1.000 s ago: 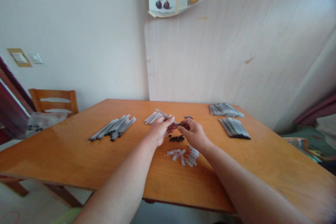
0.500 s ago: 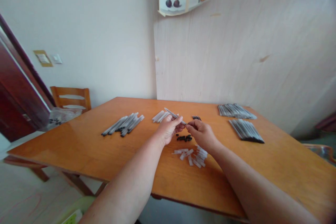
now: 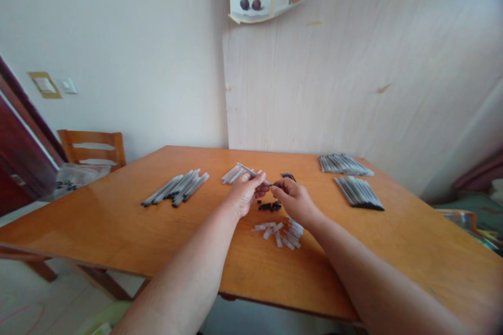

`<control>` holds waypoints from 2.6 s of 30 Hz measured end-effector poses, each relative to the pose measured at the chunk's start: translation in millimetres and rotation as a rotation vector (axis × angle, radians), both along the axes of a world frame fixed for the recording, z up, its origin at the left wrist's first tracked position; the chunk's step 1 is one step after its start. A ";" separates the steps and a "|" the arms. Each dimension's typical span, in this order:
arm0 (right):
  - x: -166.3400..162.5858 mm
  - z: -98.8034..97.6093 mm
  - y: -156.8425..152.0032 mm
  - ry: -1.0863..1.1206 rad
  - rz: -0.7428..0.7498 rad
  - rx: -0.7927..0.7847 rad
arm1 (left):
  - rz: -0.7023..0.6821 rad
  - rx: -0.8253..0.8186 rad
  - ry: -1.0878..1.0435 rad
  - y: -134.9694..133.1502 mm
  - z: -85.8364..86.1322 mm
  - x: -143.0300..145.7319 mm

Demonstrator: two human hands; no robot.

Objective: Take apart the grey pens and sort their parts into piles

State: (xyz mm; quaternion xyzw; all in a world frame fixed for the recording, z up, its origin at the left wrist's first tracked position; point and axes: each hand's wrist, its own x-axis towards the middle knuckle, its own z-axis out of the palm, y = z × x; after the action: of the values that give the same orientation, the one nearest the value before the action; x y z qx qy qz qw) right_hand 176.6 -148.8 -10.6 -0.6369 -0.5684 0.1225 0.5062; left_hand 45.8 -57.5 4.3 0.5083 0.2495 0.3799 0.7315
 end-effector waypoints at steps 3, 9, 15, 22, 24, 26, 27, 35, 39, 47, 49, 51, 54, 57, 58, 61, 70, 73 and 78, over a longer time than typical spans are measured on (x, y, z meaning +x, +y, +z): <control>0.3 1.4 -0.8 -0.017 -0.007 0.001 | 0.001 0.007 0.009 0.3 -0.1 -0.1; -2.5 4.9 -2.3 -0.021 -0.023 0.046 | 0.006 0.001 0.021 -2.2 0.3 0.4; -0.1 3.9 -1.1 -0.065 -0.045 0.026 | 0.016 -0.016 0.034 -3.8 0.2 1.9; -1.1 5.7 -2.5 -0.074 -0.051 0.048 | 0.065 -0.062 0.009 0.9 0.6 -0.2; -0.8 6.6 -2.8 -0.061 -0.047 0.045 | 0.072 -0.082 -0.001 2.7 0.5 -0.4; 0.3 7.2 -2.9 -0.049 -0.050 0.046 | 0.083 -0.105 -0.015 4.1 0.5 -0.3; 1.3 7.2 -2.8 -0.047 -0.052 0.047 | 0.088 -0.117 -0.023 4.6 0.6 -0.2; 16.8 -0.9 2.9 -0.133 -0.071 -0.025 | 0.106 -0.182 -0.093 7.5 3.6 -2.2; 27.9 -8.6 7.4 -0.276 -0.058 -0.158 | 0.111 -0.185 -0.093 9.1 2.6 -2.6; 33.4 -13.7 11.5 -0.452 -0.006 -0.244 | 0.112 -0.147 -0.066 12.2 -1.6 -0.6; 32.6 -13.0 11.5 -0.491 0.011 -0.246 | 0.108 -0.139 -0.060 12.2 -2.2 -0.7; 32.2 -12.6 11.6 -0.520 0.030 -0.249 | 0.105 -0.134 -0.054 11.8 -2.4 -0.9; 32.7 -13.2 12.0 -0.543 0.036 -0.260 | 0.106 -0.139 -0.049 11.3 -2.5 -1.0; 33.4 -14.2 12.5 -0.563 0.028 -0.274 | 0.108 -0.138 -0.049 11.6 -2.8 -0.7; 33.6 -14.5 12.6 -0.569 0.026 -0.277 | 0.107 -0.137 -0.050 11.8 -2.9 -0.6; 33.5 -14.8 12.9 -0.564 0.022 -0.282 | 0.104 -0.131 -0.052 12.3 -3.3 -0.7; 27.9 -7.3 10.3 -0.395 -0.045 -0.067 | 0.074 -0.099 -0.009 8.5 -2.0 -0.8; 20.9 -1.5 6.5 -0.322 -0.029 0.010 | 0.074 -0.079 0.014 8.2 -3.0 0.0; 12.0 2.2 3.0 -0.210 -0.003 0.022 | 0.056 -0.067 0.019 5.0 -4.0 1.1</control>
State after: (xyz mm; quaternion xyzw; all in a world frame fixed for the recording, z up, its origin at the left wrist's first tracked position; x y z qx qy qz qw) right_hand 188.6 -145.7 -8.4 -0.6416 -0.6185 0.0481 0.4511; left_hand 46.9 -52.5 0.3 0.4800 0.2832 0.3867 0.7348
